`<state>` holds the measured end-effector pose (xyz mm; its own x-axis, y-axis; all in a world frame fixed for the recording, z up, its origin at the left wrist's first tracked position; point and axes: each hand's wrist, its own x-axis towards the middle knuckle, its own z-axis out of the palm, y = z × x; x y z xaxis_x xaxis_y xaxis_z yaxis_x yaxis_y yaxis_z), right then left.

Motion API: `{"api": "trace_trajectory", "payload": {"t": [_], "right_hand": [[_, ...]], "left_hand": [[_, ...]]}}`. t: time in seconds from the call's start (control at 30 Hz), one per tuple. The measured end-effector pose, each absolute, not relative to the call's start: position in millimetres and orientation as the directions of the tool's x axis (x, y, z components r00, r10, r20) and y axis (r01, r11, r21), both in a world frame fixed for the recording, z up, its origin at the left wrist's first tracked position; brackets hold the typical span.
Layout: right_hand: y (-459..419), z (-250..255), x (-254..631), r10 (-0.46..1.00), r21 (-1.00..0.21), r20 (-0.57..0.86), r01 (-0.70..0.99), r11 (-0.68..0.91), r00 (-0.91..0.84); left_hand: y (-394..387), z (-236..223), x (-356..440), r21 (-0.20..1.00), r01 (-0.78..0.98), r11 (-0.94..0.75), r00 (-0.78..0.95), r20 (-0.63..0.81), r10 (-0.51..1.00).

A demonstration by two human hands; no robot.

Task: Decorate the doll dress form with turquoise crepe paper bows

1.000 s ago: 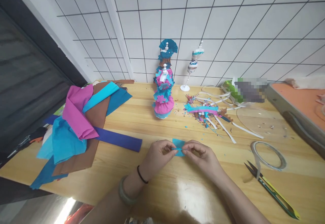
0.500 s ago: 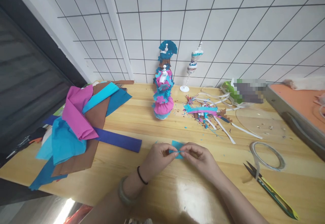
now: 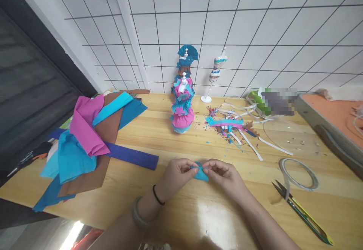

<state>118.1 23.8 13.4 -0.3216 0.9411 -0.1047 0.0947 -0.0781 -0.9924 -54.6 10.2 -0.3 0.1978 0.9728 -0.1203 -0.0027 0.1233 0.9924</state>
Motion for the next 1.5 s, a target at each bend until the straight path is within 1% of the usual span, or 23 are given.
{"api": "trace_trajectory", "payload": {"t": [0.33, 0.57, 0.7, 0.9, 0.97, 1.27, 1.5], "right_hand": [[25, 17, 123, 0.941, -0.990, -0.137, 0.082, -0.117, -0.308], [26, 17, 126, 0.939, -0.989, -0.145, 0.076, -0.128, -0.310], [26, 18, 126, 0.936, -0.992, -0.119, 0.089, -0.095, -0.330], [26, 22, 125, 0.932, -0.990, 0.000, 0.130, 0.051, -0.363], [26, 22, 124, 0.931, -0.987, 0.018, 0.143, 0.075, -0.366], [24, 18, 124, 0.942, -0.985, -0.042, 0.172, 0.016, -0.332], [22, 20, 122, 0.929, -0.979, 0.003, 0.189, 0.078, -0.370]], "left_hand": [[14, 15, -58, 0.968, -0.155, 0.197, 0.201, -0.164, 0.966], [14, 18, -59, 0.960, -0.188, 0.208, 0.190, -0.172, 0.967], [14, 19, -59, 0.962, -0.181, 0.202, 0.190, -0.167, 0.967], [14, 15, -58, 0.973, -0.146, 0.176, 0.177, -0.149, 0.973], [14, 15, -58, 0.978, -0.128, 0.165, 0.170, -0.143, 0.975], [12, 24, -61, 0.969, -0.153, 0.194, 0.203, -0.161, 0.966], [13, 19, -62, 0.982, -0.077, 0.173, 0.197, -0.155, 0.968]]}}
